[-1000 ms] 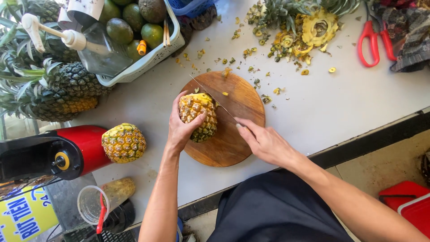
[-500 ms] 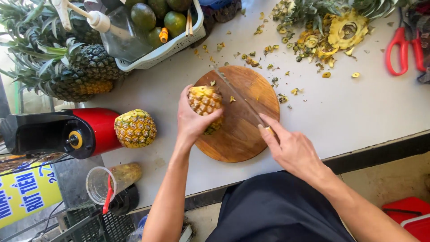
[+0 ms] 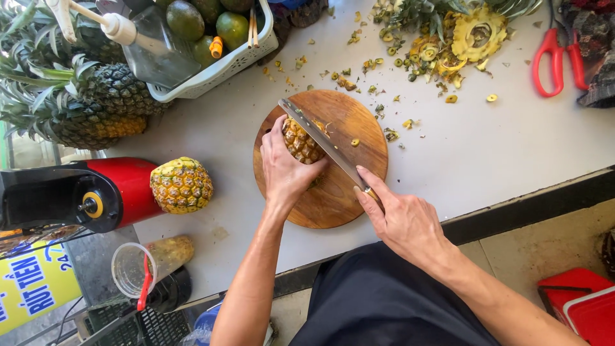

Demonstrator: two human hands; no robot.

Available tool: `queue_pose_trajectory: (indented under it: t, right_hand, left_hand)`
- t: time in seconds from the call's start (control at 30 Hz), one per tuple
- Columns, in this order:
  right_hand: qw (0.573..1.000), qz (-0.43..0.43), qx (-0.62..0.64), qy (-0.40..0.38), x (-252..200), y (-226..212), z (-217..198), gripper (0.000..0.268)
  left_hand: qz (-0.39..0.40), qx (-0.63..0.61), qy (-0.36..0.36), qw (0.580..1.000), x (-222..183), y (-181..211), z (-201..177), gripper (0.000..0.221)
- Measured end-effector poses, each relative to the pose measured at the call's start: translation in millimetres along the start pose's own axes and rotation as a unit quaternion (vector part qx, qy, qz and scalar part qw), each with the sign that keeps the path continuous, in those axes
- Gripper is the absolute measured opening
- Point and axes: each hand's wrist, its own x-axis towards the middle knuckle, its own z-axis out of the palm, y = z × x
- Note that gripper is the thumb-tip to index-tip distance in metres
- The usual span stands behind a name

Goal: Slicing and peeling pineapples on a wooden cutting board using a large kitchen knife.

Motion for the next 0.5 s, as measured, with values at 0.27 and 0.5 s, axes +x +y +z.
queue_pose_trajectory:
  t: [0.27,0.5]
  right_hand:
    - [0.999,-0.026,0.028,0.014,21.1,1.2,15.6,0.05]
    - [0.999,-0.018,0.035,0.007,3.5,16.4,22.9,0.054]
  left_hand:
    - [0.032,-0.012,0.005,0.999,-4.9,-8.5,2.9,0.102]
    - [0.058,-0.038,0.009,0.998,-1.5,-21.1,-10.1,0.099]
